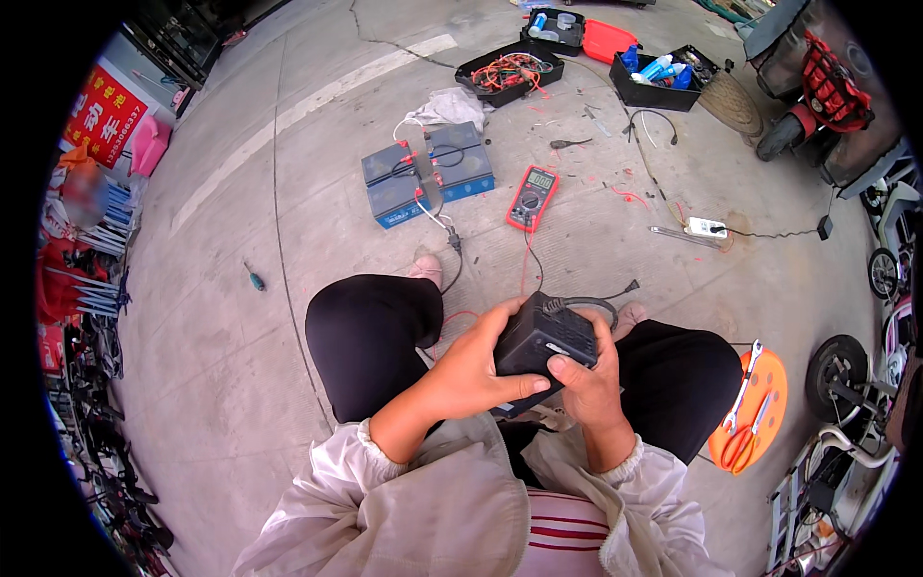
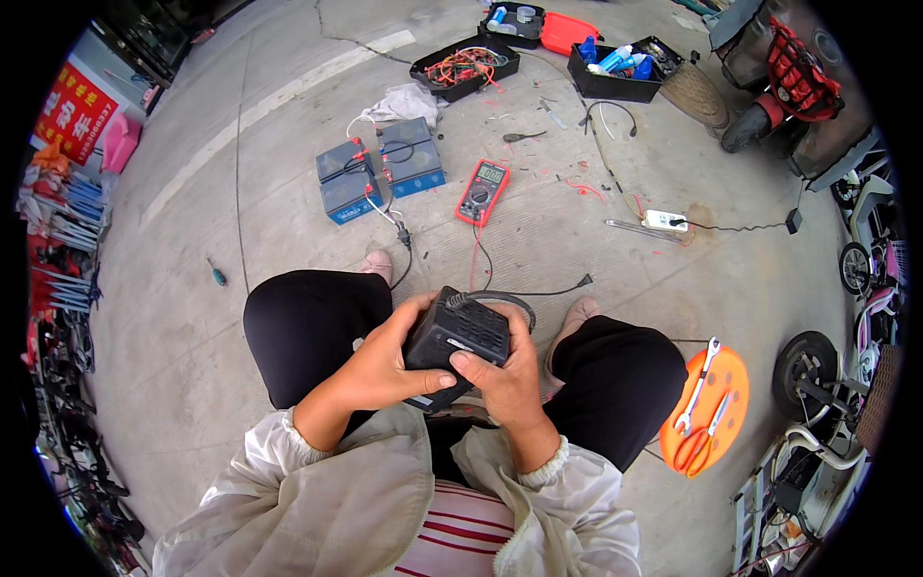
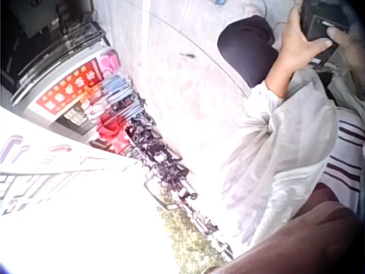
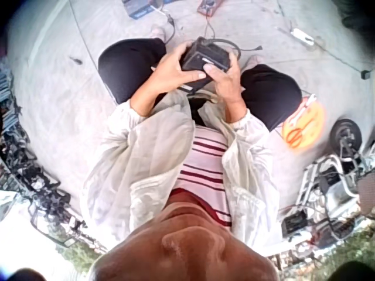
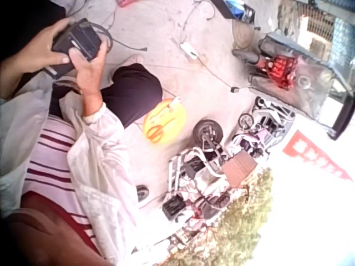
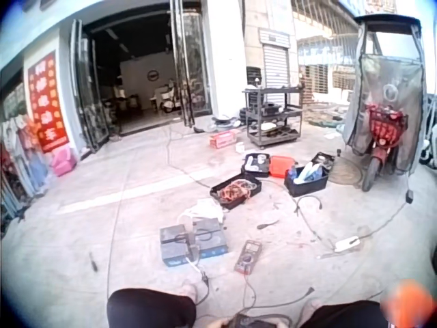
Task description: The person sits on the floor and works on a black electronic device, likely a battery charger. They use a screwdriver to remove screws from the casing, open the device, and inspect the internal components. The person also handles a multimeter and various small parts from a tray.
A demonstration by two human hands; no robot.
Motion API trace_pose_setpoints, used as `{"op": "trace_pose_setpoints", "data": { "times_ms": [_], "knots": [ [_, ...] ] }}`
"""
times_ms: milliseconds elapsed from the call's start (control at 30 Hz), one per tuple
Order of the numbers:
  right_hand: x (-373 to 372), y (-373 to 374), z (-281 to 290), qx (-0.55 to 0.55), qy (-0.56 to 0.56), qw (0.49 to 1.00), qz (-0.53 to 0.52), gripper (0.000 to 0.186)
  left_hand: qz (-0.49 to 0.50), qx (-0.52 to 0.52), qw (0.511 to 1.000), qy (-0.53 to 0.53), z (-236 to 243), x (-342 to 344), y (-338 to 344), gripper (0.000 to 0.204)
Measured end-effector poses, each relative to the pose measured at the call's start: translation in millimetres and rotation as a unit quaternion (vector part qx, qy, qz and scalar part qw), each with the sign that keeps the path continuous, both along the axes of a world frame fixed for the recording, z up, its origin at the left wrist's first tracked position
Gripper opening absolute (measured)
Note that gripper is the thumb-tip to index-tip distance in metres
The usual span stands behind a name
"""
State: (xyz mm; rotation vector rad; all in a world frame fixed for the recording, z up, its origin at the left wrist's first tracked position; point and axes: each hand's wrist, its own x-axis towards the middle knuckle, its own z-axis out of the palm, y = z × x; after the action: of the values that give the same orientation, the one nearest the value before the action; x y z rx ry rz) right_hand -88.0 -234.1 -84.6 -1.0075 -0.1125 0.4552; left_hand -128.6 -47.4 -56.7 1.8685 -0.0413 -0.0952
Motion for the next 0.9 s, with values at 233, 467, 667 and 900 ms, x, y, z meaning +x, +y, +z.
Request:
{"op": "trace_pose_setpoints", "data": {
  "times_ms": [233,467,667,900],
  "knots": [
    [0.2,-36.7,55.5,-0.402,-0.106,0.909,0.031,0.025,0.086,0.149,0.985,0.033,18.4,-12.4,4.1,0.080],
    [40.6,-33.0,97.0,-0.410,-0.491,0.763,0.099,0.031,0.046,0.248,0.964,-0.078,26.5,-20.9,-7.4,0.077],
    [37.1,-34.1,92.1,-0.404,-0.427,0.795,0.150,0.022,0.045,0.298,0.944,-0.137,40.0,-24.8,-9.8,0.074],
    [36.4,-35.6,86.1,-0.398,-0.415,0.798,0.180,0.019,0.039,0.293,0.941,-0.161,35.3,-24.1,-7.6,0.074]
  ]
}}
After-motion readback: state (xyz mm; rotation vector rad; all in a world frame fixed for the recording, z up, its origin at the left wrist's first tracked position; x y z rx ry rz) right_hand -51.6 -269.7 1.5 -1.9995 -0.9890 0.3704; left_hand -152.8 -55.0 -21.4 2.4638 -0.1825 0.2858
